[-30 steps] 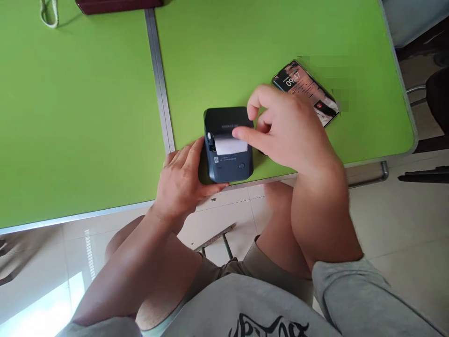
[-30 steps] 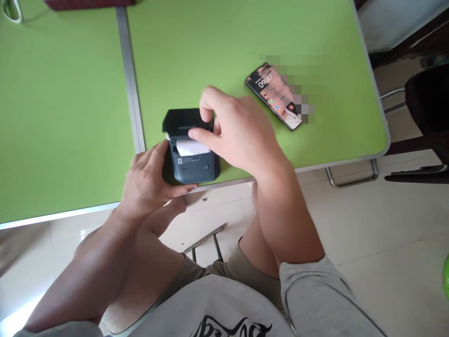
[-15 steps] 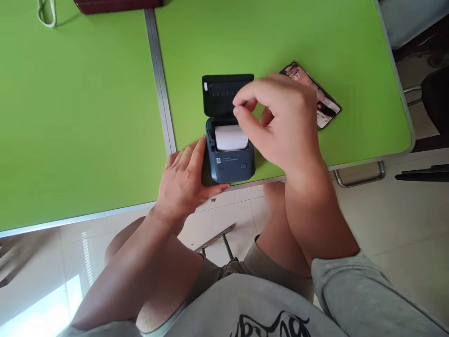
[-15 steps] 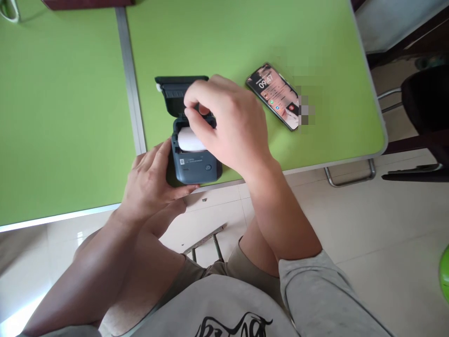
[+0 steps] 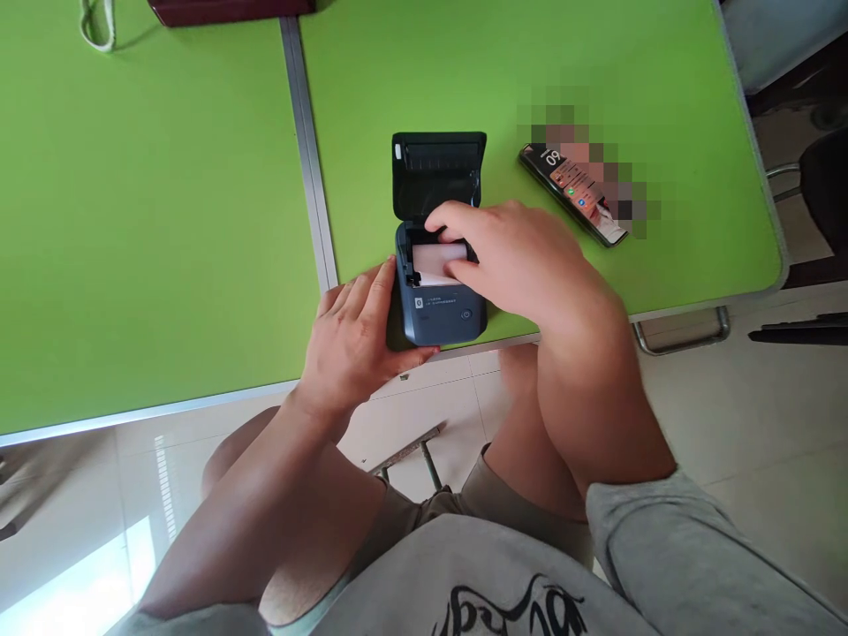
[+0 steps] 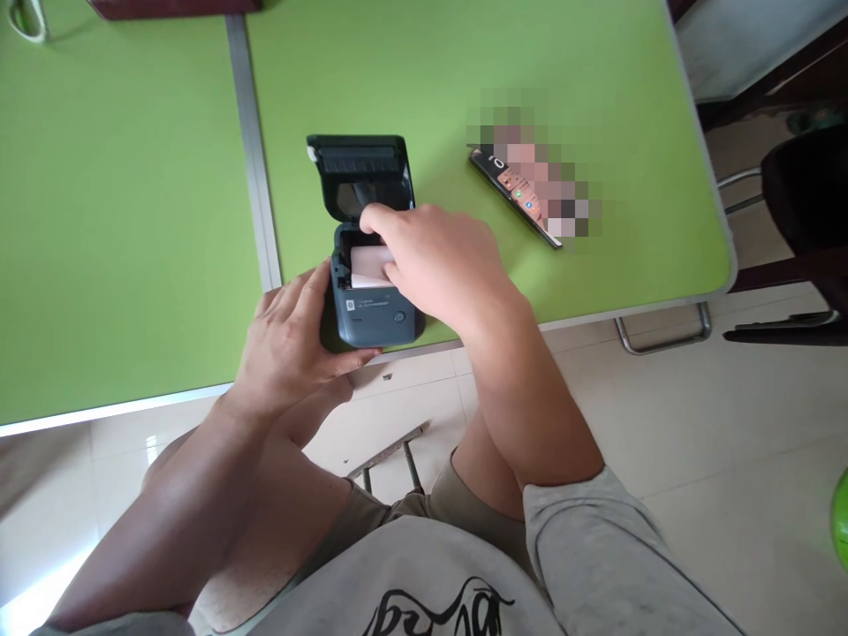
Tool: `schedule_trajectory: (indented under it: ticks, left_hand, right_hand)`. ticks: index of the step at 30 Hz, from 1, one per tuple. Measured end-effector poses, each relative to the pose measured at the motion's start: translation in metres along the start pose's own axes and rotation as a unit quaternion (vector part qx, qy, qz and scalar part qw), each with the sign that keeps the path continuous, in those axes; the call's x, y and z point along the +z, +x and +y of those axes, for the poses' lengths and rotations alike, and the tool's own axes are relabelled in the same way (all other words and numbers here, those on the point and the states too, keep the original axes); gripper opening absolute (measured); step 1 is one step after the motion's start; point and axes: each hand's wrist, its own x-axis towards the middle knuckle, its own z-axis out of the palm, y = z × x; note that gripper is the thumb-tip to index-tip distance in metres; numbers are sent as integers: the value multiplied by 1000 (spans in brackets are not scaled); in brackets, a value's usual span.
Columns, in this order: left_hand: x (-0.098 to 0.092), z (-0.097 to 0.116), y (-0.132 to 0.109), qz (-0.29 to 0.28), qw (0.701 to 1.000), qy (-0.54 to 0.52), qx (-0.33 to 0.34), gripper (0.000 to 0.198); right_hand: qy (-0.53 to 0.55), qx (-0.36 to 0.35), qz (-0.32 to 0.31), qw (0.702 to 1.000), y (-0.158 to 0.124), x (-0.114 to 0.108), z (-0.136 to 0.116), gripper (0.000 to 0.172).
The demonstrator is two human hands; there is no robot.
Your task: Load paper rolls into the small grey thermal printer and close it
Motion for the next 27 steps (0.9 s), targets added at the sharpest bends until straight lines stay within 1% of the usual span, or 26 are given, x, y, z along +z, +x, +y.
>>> schedule_trajectory:
  ticks: [3, 6, 11, 13, 15, 17, 18, 19, 20, 21, 22, 23, 24, 25, 27]
  left_hand:
    - [-1, 0, 0, -6, 1000, 2, -3, 109]
    - [-1, 1, 0, -9, 1000, 2, -7, 109]
    - [-1, 1, 0, -2, 1000, 8, -2, 108]
    - [0, 2, 1, -3, 1000, 7, 0, 107]
    - [-1, 2, 1, -7, 1000, 3, -2, 108]
    - [-1, 3, 1, -14, 1000, -2, -4, 109]
    - [-2, 3, 2, -18, 1000, -4, -6, 111]
    - [-3, 3, 2, -23, 1000, -5, -8, 111]
    - [-3, 4, 2, -28, 1000, -6, -11, 112]
    - [-4, 4, 2, -33, 999, -7, -14, 112]
    - [-4, 5, 2, -37, 999, -8, -18, 112]
    - [-4, 5, 3, -40, 999, -9, -21, 111]
    - [-5, 6, 3, -41, 999, -10, -24, 111]
    - [-5, 6, 3, -42, 999, -11, -26, 111]
    - [-5, 7, 4, -41, 999, -11, -29, 111]
  right_hand:
    - [-6, -10, -16, 1000, 5, -4, -2, 42]
    - [-6, -10, -18, 1000, 9, -5, -3, 39]
    - [36, -26, -46, 998, 11, -10, 0, 35]
    - [46, -36, -35, 998, 7, -13, 1, 35]
    - [61, -39, -8, 997, 2, -15, 4, 33]
    - [125, -46, 32, 991, -2, -14, 9, 28]
    - [181, -57, 58, 980, -3, -12, 12, 26]
    - [249, -69, 95, 961, -3, -10, 16, 27]
    - [322, -78, 139, 933, -2, -8, 20, 30]
    - [393, -74, 188, 897, -1, -5, 24, 32]
    - [452, -56, 231, 860, 1, -3, 28, 33]
    - [494, -27, 258, 830, 4, -1, 32, 37]
    - [523, 8, 272, 808, 6, 1, 37, 44]
    - [540, 44, 277, 793, 8, 3, 42, 51]
    - [539, 110, 275, 788, 13, 11, 53, 61]
